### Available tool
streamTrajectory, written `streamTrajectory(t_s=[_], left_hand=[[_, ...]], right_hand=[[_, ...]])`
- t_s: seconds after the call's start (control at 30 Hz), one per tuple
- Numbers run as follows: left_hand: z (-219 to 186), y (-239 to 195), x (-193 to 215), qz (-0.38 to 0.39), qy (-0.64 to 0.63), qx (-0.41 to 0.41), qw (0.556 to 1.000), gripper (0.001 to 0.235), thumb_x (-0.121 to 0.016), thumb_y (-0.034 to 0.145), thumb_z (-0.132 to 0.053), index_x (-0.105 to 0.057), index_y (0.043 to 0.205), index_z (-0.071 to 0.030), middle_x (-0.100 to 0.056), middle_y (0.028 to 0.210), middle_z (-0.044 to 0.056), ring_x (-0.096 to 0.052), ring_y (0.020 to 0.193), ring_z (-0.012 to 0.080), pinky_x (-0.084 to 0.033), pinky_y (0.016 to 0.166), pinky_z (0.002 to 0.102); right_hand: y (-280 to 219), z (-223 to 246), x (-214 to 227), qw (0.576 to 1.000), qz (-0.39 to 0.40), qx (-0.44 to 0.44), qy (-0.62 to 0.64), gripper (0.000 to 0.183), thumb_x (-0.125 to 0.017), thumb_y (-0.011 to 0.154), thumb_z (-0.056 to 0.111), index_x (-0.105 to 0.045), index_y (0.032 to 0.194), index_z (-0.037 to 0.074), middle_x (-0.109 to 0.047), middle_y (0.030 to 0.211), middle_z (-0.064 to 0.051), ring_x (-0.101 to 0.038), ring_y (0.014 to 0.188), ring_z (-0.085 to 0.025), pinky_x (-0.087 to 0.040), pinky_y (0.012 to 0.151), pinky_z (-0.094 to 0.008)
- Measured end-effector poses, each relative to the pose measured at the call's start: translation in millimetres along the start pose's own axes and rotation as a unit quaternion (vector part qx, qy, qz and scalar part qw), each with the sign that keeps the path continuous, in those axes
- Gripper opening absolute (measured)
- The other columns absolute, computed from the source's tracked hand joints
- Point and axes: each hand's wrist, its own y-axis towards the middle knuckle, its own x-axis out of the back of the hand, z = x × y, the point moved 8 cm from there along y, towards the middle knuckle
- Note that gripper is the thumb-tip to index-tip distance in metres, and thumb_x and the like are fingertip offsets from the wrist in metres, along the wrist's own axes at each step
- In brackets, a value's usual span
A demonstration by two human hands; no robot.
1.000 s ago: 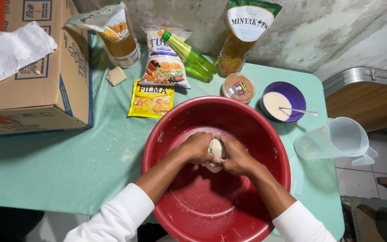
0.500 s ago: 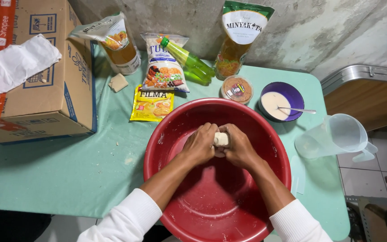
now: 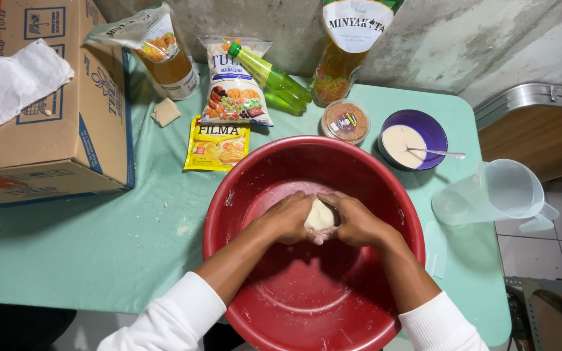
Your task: The person kneads a ball of dough by hand inside a red plastic bowl. The hands repeatedly press, fold, and turn the dough to develop its texture. The task is performed continuously without using any tools.
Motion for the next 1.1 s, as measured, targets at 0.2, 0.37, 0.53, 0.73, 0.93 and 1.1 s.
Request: streamTrajectory(t_s=[0.2, 0.37, 0.53, 0.73, 0.93, 1.1], left_hand=[[10.2, 17.4, -13.5, -0.095, 0.079, -0.028, 0.992, 0.083, -0.098, 0.060, -0.034, -0.052, 0.116, 0.005, -0.059, 0.106, 0.022, -0.066, 0.106, 0.0459, -0.058, 0.092, 0.053], [-6.3, -5.3, 18.2, -0.136, 0.072, -0.025, 0.988, 0.048, -0.084, 0.068, -0.007, -0.057, 0.105, 0.007, -0.066, 0.095, 0.023, -0.071, 0.092, 0.0491, -0.060, 0.080, 0.057], [-13.5, -14.0, 40.7, -0.199, 0.094, -0.039, 0.975, 0.033, -0.070, 0.069, 0.001, -0.061, 0.101, 0.002, -0.067, 0.089, 0.018, -0.073, 0.082, 0.0448, -0.062, 0.070, 0.053], [7.6, -17.5, 22.8, -0.026, -0.004, 0.029, 0.999, 0.074, -0.085, 0.070, -0.033, -0.056, 0.129, 0.001, -0.061, 0.120, 0.024, -0.062, 0.118, 0.0463, -0.055, 0.096, 0.055], [6.0, -22.1, 33.3, -0.006, -0.057, 0.022, 0.998, 0.045, -0.086, 0.074, -0.024, -0.075, 0.111, -0.001, -0.071, 0.114, 0.028, -0.068, 0.115, 0.0441, -0.056, 0.095, 0.051], [13.9, -2.0, -11.0, 0.042, 0.056, -0.044, 0.997, 0.084, -0.095, 0.056, -0.047, -0.061, 0.115, 0.003, -0.064, 0.115, 0.024, -0.064, 0.117, 0.0440, -0.053, 0.100, 0.053]], right_hand=[[15.5, -34.0, -13.3, 0.984, -0.050, -0.023, -0.170, 0.070, -0.088, 0.063, 0.012, -0.063, 0.129, 0.010, -0.066, 0.114, -0.009, -0.065, 0.117, -0.033, -0.054, 0.102, -0.045], [17.5, -34.0, -7.6, 0.973, -0.131, 0.002, -0.187, 0.045, -0.080, 0.066, 0.009, -0.069, 0.109, 0.010, -0.069, 0.093, -0.006, -0.071, 0.098, -0.031, -0.060, 0.086, -0.044], [18.7, -27.6, 7.8, 0.970, -0.204, 0.011, -0.134, 0.044, -0.082, 0.067, 0.007, -0.071, 0.110, 0.015, -0.072, 0.090, -0.003, -0.073, 0.096, -0.028, -0.060, 0.085, -0.043], [7.7, -12.5, -1.9, 0.999, -0.046, -0.022, 0.016, 0.064, -0.084, 0.072, 0.006, -0.064, 0.133, 0.005, -0.063, 0.123, -0.022, -0.060, 0.122, -0.042, -0.052, 0.097, -0.052], [-3.5, -8.3, -7.5, 0.994, -0.014, -0.032, 0.105, 0.072, -0.091, 0.074, 0.018, -0.060, 0.136, -0.001, -0.060, 0.130, -0.028, -0.059, 0.126, -0.044, -0.053, 0.100, -0.052], [10.8, -34.4, -35.0, 0.996, 0.057, -0.041, -0.056, 0.080, -0.095, 0.063, 0.020, -0.063, 0.135, 0.007, -0.068, 0.121, -0.020, -0.063, 0.122, -0.042, -0.052, 0.100, -0.051]])
